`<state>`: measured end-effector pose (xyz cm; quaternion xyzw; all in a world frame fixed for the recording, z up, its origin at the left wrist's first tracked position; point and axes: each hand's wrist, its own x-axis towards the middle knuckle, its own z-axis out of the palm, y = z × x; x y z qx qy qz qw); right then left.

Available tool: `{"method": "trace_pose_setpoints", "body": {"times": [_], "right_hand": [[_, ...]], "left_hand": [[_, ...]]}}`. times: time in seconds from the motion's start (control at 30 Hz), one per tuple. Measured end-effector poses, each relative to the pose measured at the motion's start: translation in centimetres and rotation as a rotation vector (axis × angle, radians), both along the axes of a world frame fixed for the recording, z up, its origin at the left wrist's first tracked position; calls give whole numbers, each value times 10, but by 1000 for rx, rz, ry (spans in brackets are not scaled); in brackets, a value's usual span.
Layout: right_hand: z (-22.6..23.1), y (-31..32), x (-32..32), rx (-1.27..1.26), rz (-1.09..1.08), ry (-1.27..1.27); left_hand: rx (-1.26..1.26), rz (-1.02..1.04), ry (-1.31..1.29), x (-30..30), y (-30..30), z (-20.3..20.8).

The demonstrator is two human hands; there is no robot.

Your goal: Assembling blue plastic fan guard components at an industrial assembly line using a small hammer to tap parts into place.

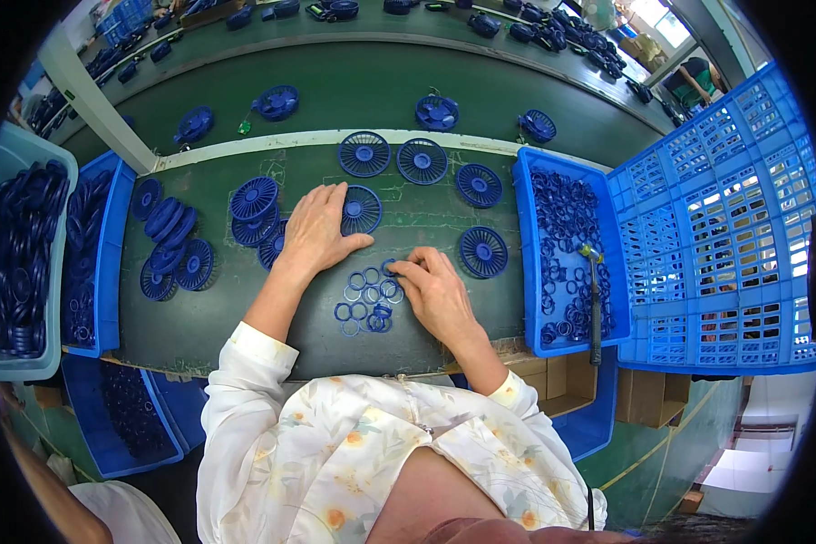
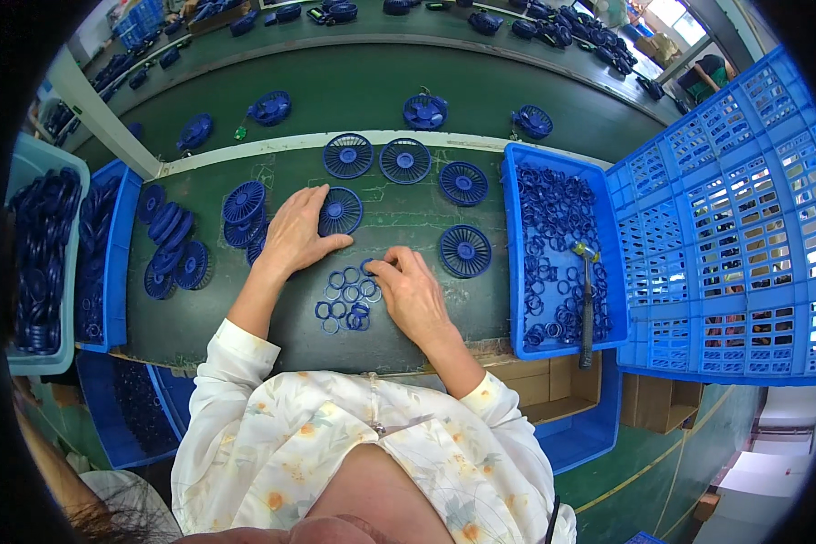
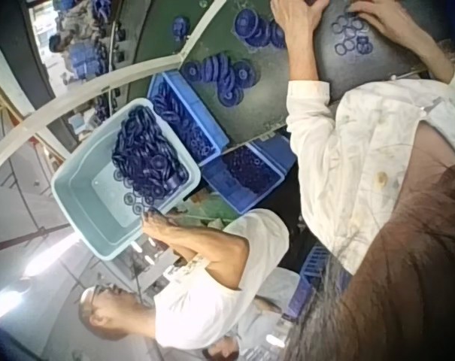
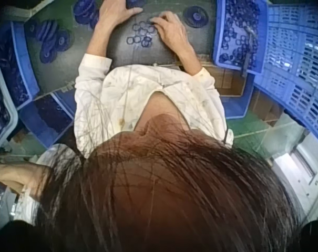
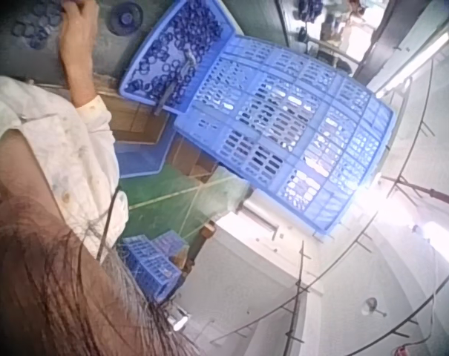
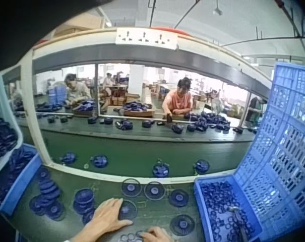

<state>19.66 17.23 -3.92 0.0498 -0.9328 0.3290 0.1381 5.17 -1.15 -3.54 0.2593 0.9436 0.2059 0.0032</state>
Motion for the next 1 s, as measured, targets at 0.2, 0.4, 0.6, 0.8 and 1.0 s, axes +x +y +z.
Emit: {"method": "trace_pose_setpoints", "body": {"times": [0.2, 0.4, 0.6, 0.8, 1.0], "right_hand": [[-12, 4, -11, -84, 79, -45], [-21, 5, -8, -688, 0, -128], [-14, 12, -3, -1240, -34, -267], [-7, 16, 5, -1188, -83, -329], [0, 10, 7, -1332, -10, -245]], "left_hand": [[129, -50, -16, -1, -1, -1], [397, 28, -196, 3, 5, 10], [757, 81, -501, 12, 8, 7], [1143, 124, -824, 41, 10, -3], [1340, 154, -1023, 63, 5, -8]]}}
